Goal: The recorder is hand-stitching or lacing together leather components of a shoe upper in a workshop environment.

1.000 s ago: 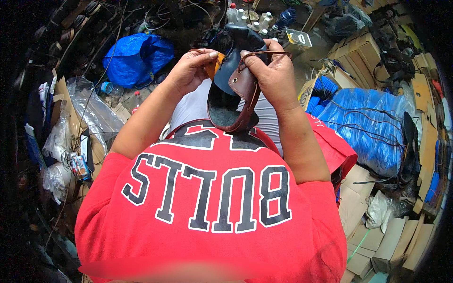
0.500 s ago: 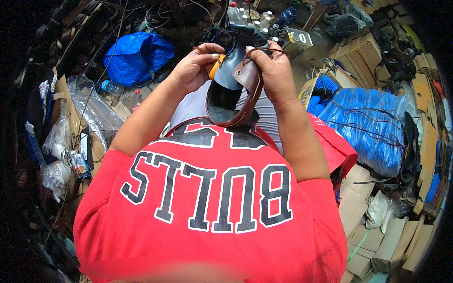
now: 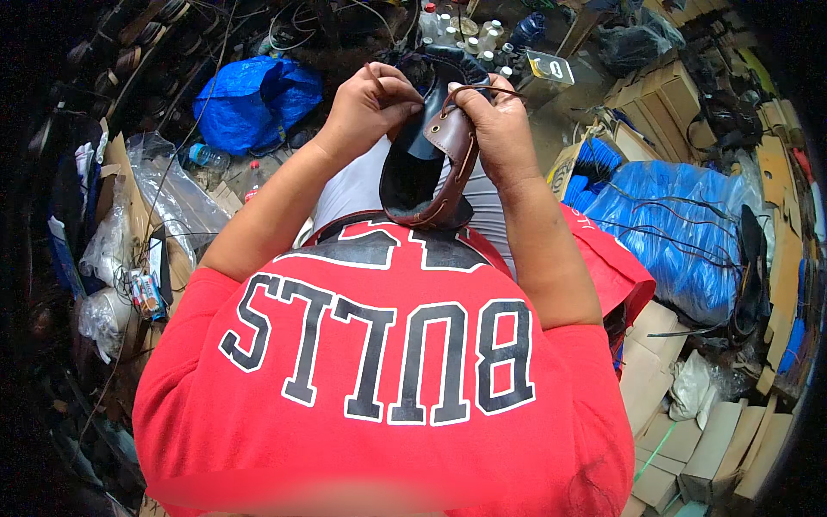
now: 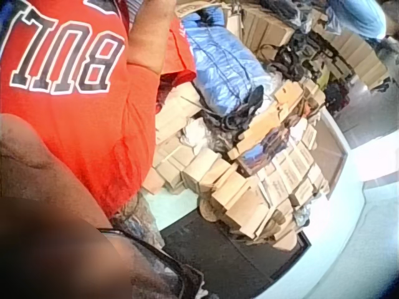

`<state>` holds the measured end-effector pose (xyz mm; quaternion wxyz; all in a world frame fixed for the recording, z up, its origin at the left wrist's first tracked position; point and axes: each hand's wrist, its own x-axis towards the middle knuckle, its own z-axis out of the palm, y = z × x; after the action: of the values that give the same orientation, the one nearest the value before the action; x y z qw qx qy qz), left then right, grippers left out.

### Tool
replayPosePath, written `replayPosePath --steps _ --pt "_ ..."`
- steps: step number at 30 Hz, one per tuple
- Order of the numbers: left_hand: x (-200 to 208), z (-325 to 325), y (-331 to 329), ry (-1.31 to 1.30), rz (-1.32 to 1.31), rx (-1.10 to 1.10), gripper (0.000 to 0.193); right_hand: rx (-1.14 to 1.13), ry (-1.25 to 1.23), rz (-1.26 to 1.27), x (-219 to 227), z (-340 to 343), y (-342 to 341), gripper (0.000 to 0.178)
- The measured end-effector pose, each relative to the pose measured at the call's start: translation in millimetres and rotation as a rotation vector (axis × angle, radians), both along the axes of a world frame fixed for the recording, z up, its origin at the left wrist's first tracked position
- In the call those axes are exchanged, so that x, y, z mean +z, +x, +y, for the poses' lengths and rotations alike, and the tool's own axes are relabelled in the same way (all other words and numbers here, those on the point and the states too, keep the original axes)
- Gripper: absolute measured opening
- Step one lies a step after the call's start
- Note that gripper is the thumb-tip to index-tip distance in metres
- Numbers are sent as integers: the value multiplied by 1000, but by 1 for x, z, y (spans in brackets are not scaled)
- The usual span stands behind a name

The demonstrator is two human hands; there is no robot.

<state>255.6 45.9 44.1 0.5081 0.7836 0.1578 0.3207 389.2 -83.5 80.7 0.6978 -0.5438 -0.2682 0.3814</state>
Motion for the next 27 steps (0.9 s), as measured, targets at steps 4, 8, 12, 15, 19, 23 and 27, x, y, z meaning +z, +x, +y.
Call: replayPosePath --steps 4,8,12,15,19,23,27 --pt "-6 2 0 -107 7 -51 7 -11 -19 6 -3 -1 2 17" --pt "-17 5 -2 -766 -40 -222 10 -27 -21 38 -5 -4 4 16" --pt "-27 6 -3 -1009 -141 -277 10 -20 -37 50 -6 -5 4 14" --pt "-31 7 -3 -1087 -163 -312 9 -15 -28 52 -7 -5 5 13" --pt "-31 8 -3 -1120 -146 -348 10 -13 -20 50 -6 -4 3 13" --pt "-20 6 -10 -1093 -143 -376 21 -50 -1 -108 8 -11 7 17" --pt "-6 4 -13 -1041 -260 -641 60 -260 0 -960 52 -51 36 20"
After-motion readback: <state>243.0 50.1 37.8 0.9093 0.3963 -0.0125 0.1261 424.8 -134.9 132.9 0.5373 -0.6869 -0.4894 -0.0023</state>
